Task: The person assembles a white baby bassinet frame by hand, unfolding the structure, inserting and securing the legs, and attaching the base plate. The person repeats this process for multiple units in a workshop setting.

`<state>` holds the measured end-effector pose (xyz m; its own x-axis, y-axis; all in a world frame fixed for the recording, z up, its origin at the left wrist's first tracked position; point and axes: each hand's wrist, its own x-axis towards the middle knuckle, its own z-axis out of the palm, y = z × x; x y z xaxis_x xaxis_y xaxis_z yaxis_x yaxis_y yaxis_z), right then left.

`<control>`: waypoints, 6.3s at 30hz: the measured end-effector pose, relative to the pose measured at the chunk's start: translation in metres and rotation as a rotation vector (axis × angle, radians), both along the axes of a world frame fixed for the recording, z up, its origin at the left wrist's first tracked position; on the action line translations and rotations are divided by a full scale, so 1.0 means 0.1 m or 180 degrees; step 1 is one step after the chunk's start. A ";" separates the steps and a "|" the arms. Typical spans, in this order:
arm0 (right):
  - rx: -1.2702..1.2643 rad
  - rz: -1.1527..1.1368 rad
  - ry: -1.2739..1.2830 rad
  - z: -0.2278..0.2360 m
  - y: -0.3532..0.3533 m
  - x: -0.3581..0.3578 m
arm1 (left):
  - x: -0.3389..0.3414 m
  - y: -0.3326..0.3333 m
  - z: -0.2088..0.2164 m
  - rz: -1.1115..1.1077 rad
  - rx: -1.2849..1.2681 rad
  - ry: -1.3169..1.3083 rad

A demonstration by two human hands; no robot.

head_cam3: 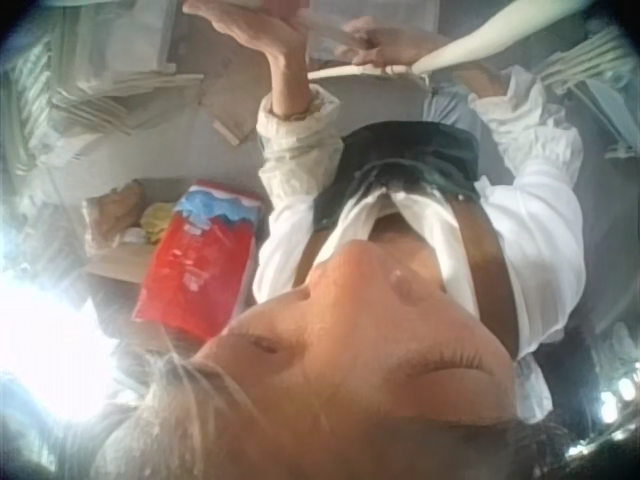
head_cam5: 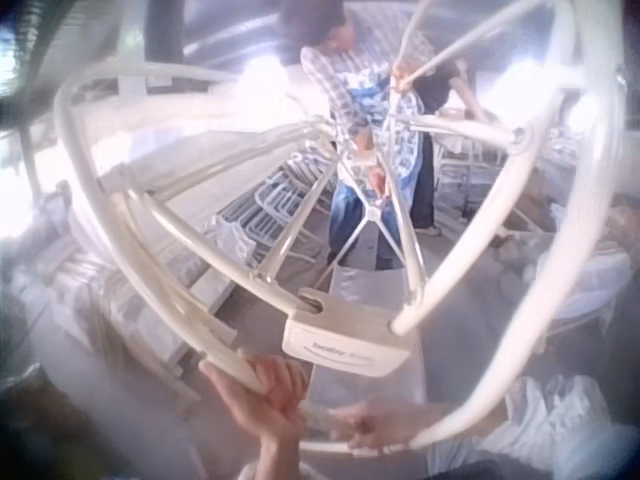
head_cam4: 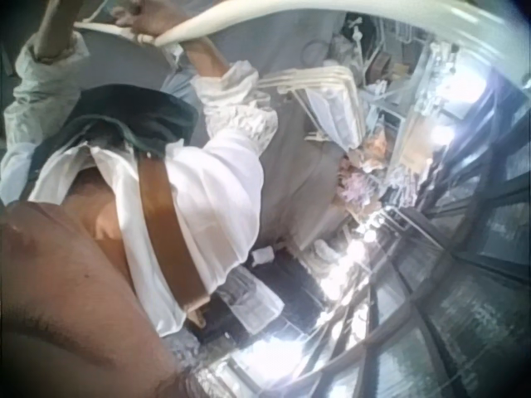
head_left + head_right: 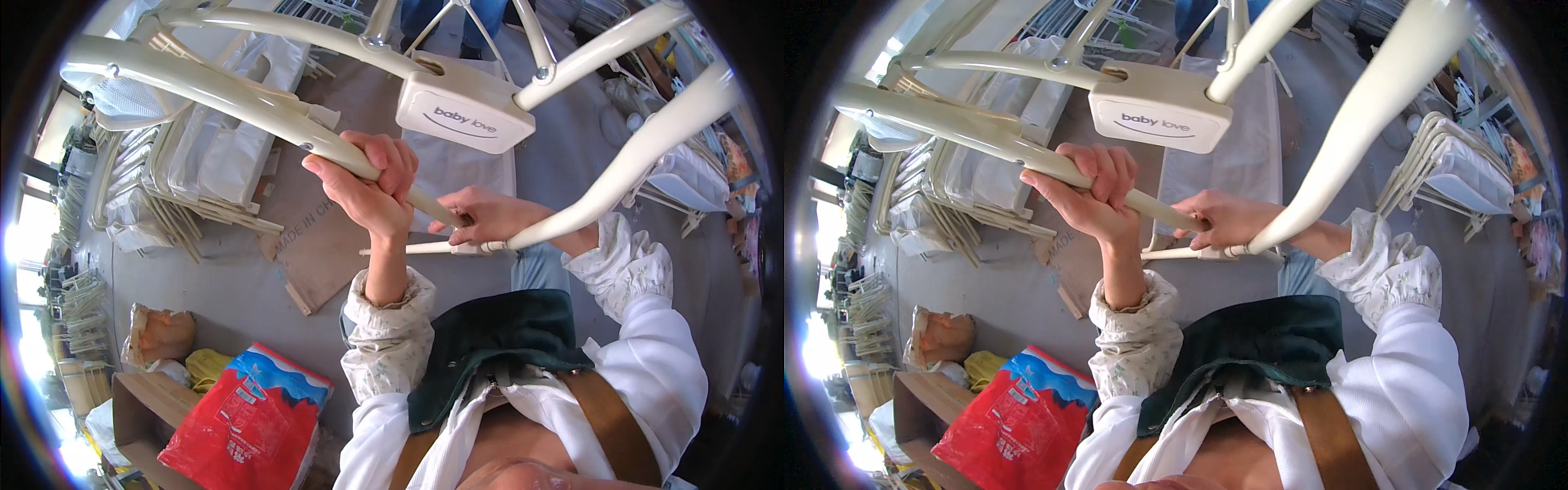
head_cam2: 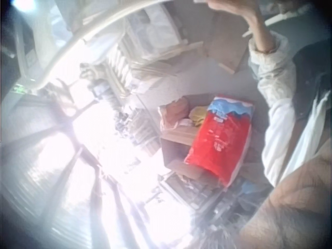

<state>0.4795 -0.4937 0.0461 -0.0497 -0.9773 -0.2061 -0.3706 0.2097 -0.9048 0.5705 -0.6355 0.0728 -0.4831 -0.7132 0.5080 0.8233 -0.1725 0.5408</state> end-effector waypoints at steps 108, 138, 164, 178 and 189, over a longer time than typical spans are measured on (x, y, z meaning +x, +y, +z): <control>-0.0202 -0.5221 -0.0498 2.89 2.88 -0.45 | 0.61 -2.00 2.86 0.0834 -0.2114 -0.3518; -0.0063 -0.3386 0.2266 2.96 2.32 -0.93 | 0.75 -2.02 2.47 0.3248 -0.3531 -0.4287; 0.2018 -0.5026 -0.1488 2.16 2.40 0.55 | 0.84 -1.26 2.27 0.1085 -0.2367 -0.4622; -0.0091 -0.2749 -0.1326 1.49 -0.56 0.69 | 0.64 -0.82 2.28 0.1515 -0.0432 -0.4676; -0.0099 -0.3019 -0.2147 1.48 -0.76 0.45 | 0.58 -0.59 2.30 0.1481 -0.0502 -0.4325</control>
